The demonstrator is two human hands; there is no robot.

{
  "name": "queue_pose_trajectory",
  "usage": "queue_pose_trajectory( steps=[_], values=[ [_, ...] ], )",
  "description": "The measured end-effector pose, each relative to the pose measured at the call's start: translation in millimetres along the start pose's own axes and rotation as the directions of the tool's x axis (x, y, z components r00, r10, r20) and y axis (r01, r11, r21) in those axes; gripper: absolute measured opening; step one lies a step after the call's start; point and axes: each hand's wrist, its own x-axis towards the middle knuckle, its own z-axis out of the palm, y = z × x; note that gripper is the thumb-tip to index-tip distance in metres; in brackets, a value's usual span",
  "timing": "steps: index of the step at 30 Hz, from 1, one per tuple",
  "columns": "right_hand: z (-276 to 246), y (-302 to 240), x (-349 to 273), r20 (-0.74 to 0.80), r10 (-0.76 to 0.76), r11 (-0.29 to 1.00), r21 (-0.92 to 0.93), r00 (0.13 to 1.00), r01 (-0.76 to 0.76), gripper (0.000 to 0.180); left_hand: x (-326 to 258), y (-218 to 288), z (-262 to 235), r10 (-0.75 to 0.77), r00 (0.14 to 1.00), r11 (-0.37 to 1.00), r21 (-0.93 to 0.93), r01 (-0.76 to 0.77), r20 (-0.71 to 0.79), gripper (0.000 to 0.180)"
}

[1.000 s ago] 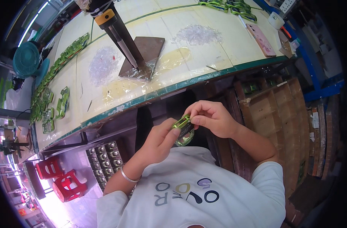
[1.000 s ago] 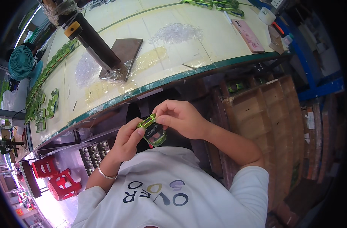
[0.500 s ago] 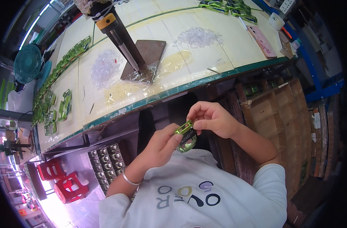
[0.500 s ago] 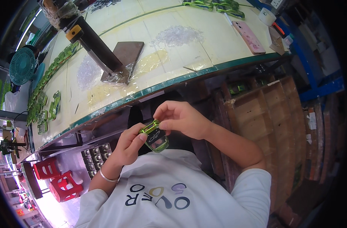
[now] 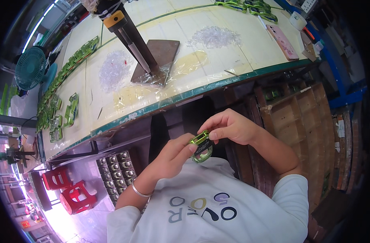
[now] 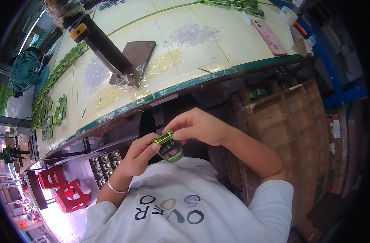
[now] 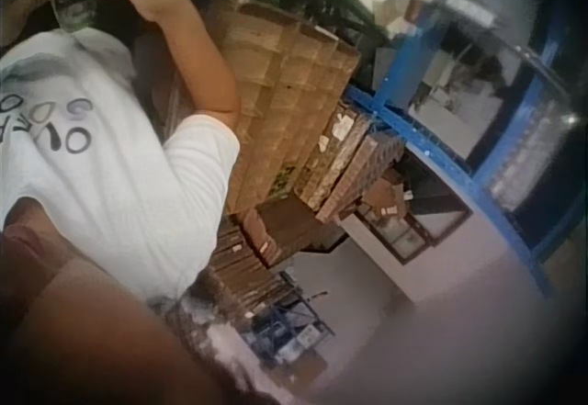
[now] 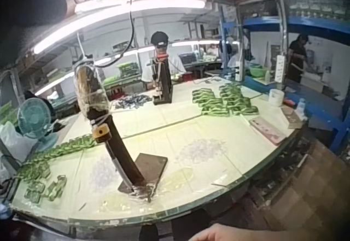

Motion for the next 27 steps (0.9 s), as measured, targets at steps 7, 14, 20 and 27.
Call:
queue_pose_trajectory(
  steps=[7, 14, 20, 27],
  values=[
    [-4, 7, -2, 0.093, 0.033, 0.997, -0.077, 0.995, -0.026, 0.019, -5, 1, 0, -0.087, 0.995, 0.992, -0.084, 0.091, 0.048, 0.024],
    [3, 8, 1, 0.077, 0.051, 0.991, 0.117, 0.996, -0.06, 0.02, -8, -7, -3, -0.114, 0.993, 0.964, -0.24, 0.118, 0.029, 0.024],
    [-4, 8, -2, 0.133, 0.066, 0.994, 0.082, 0.989, -0.078, 0.022, -4, 5, -4, -0.085, 0.991, 0.985, -0.144, 0.099, 0.101, 0.024],
    [-10, 12, 1, 0.189, 0.085, 0.996, -0.009, 0.978, -0.085, 0.015, -3, -7, -1, -0.141, 0.985, 0.982, -0.113, 0.152, 0.103, 0.023]
  ],
)
